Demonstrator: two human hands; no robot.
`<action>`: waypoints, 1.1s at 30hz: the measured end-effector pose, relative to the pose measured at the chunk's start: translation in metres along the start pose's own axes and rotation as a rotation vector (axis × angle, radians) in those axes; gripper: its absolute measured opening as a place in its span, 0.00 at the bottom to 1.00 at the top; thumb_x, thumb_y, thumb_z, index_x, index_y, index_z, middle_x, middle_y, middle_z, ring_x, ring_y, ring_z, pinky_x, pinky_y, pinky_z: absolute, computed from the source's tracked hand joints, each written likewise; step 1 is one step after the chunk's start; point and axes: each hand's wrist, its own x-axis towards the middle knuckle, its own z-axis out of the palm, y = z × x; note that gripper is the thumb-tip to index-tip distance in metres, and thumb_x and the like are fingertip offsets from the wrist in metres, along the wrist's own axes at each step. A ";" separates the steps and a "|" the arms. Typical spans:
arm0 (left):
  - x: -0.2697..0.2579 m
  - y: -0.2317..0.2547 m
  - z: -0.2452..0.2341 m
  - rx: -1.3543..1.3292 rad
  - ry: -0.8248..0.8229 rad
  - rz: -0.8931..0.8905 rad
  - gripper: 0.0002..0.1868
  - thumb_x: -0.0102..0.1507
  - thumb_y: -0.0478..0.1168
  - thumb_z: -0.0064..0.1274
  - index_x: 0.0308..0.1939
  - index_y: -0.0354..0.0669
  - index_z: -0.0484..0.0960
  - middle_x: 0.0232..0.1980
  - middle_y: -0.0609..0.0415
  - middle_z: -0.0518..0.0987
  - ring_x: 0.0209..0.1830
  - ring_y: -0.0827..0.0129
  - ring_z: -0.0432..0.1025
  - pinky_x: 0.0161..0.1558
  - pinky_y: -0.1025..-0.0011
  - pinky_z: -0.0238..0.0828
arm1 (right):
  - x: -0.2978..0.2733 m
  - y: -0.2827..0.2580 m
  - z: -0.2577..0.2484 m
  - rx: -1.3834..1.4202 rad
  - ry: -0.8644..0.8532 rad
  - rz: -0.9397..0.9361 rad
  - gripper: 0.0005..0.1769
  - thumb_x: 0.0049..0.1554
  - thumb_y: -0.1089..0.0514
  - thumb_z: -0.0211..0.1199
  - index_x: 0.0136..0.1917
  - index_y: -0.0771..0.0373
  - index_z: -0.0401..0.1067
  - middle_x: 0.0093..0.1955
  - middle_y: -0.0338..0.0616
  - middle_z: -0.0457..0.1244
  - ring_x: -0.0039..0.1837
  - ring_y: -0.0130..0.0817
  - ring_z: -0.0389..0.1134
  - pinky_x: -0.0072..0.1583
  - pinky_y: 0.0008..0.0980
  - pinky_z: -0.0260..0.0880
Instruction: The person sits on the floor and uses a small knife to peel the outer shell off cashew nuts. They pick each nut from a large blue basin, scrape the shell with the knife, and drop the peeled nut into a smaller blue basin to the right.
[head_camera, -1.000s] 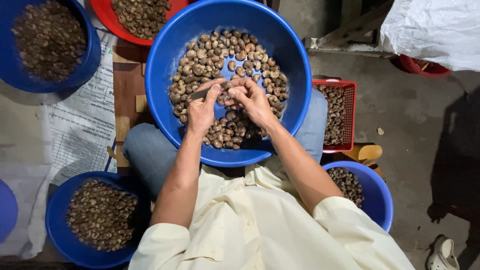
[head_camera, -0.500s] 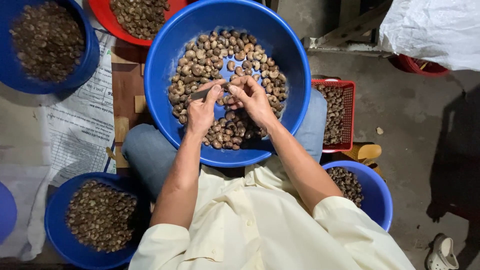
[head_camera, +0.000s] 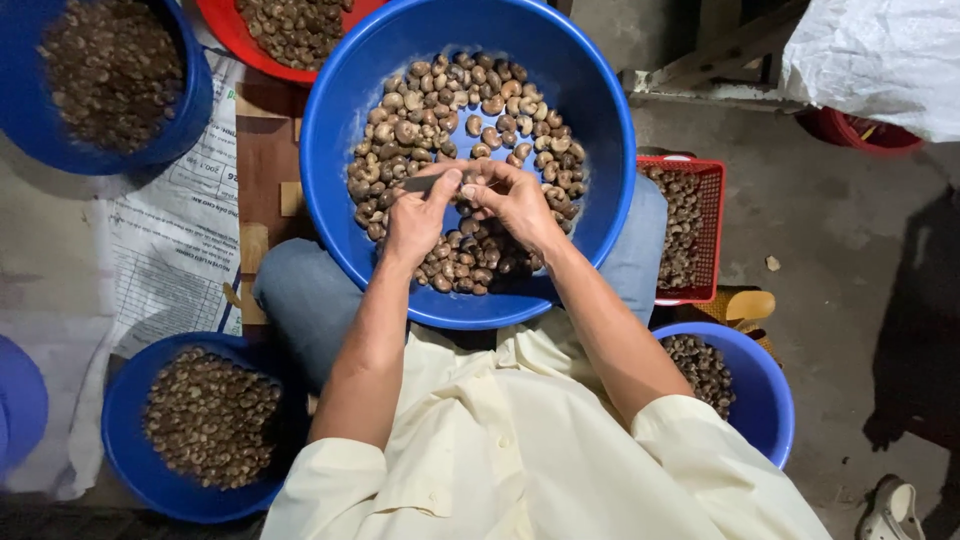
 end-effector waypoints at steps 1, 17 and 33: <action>-0.001 0.001 0.002 0.058 -0.025 0.014 0.10 0.71 0.40 0.55 0.52 0.43 0.87 0.52 0.44 0.85 0.54 0.57 0.78 0.50 0.56 0.82 | 0.000 0.002 -0.001 -0.033 0.001 -0.009 0.20 0.57 0.63 0.73 0.60 0.70 0.74 0.46 0.48 0.64 0.44 0.36 0.73 0.43 0.33 0.84; 0.005 -0.007 -0.002 -0.025 0.003 -0.044 0.11 0.73 0.43 0.52 0.53 0.44 0.86 0.49 0.40 0.85 0.52 0.51 0.79 0.49 0.57 0.81 | -0.007 -0.015 -0.004 -0.477 0.024 -0.281 0.15 0.58 0.58 0.72 0.58 0.61 0.79 0.40 0.48 0.70 0.43 0.35 0.73 0.42 0.35 0.76; 0.004 0.007 -0.008 -0.306 0.157 -0.273 0.13 0.69 0.40 0.56 0.52 0.33 0.80 0.49 0.29 0.83 0.47 0.43 0.80 0.44 0.55 0.85 | -0.113 0.037 -0.259 -0.590 0.644 -0.410 0.13 0.69 0.62 0.65 0.64 0.71 0.71 0.52 0.62 0.66 0.57 0.48 0.68 0.59 0.50 0.70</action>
